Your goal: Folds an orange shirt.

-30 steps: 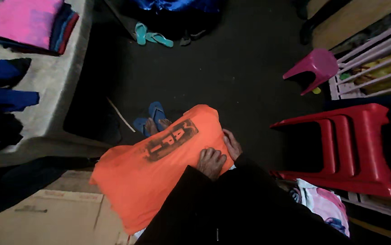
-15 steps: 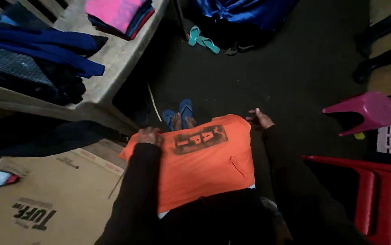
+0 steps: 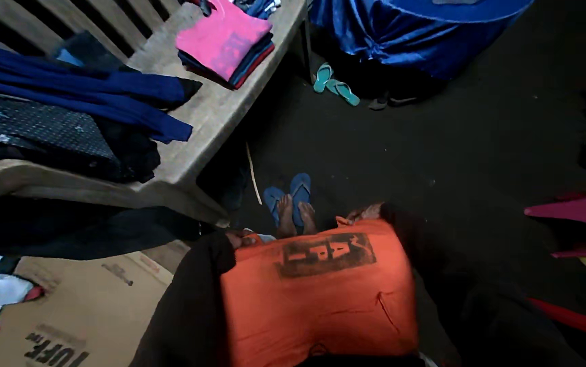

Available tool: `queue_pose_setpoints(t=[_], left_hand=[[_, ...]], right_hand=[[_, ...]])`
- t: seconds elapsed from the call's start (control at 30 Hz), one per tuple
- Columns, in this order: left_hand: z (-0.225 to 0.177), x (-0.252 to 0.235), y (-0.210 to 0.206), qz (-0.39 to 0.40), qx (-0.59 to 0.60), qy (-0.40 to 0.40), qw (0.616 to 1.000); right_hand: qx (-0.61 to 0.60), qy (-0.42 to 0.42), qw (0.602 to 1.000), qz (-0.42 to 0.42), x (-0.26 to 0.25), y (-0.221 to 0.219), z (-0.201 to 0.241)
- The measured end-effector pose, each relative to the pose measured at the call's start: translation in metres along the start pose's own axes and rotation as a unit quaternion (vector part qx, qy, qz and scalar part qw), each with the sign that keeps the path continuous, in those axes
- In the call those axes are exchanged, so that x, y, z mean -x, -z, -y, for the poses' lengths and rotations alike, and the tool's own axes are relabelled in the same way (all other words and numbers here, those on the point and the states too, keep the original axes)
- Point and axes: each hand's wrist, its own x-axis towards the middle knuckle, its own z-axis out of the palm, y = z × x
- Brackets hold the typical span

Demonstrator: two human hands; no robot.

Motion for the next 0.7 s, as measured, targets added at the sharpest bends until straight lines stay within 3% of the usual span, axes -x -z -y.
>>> queue_pose_setpoints(t=[0.1, 0.23, 0.3, 0.37, 0.47, 0.57, 0.7], left_hand=[[0.001, -0.009, 0.01, 0.024, -0.024, -0.034, 0.999], [0.003, -0.013, 0.021, -0.018, -0.132, -0.077, 0.988], [-0.002, -0.009, 0.021, -0.042, -0.129, -0.079, 0.988], [-0.005, -0.004, 0.019, -0.089, -0.101, -0.083, 0.987], [-0.004, 0.003, 0.017, -0.188, -0.09, -0.101, 0.973], [-0.003, 0.008, 0.021, -0.276, -0.104, -0.122, 0.948], [-0.003, 0.026, 0.037, -0.258, -0.038, -0.147, 0.954]], right_hand=[[-0.034, 0.016, 0.999, -0.016, -0.001, 0.007, 0.004], [-0.115, 0.006, 0.986, -0.119, 0.003, 0.009, 0.01], [-0.141, -0.007, 0.981, -0.133, 0.003, 0.009, 0.007], [-0.088, -0.04, 0.991, -0.088, 0.007, 0.008, 0.009], [0.007, -0.118, 0.99, -0.081, 0.008, -0.008, 0.005], [0.054, -0.144, 0.985, -0.074, 0.007, -0.008, 0.0], [0.053, -0.086, 0.99, -0.101, -0.001, 0.001, -0.019]])
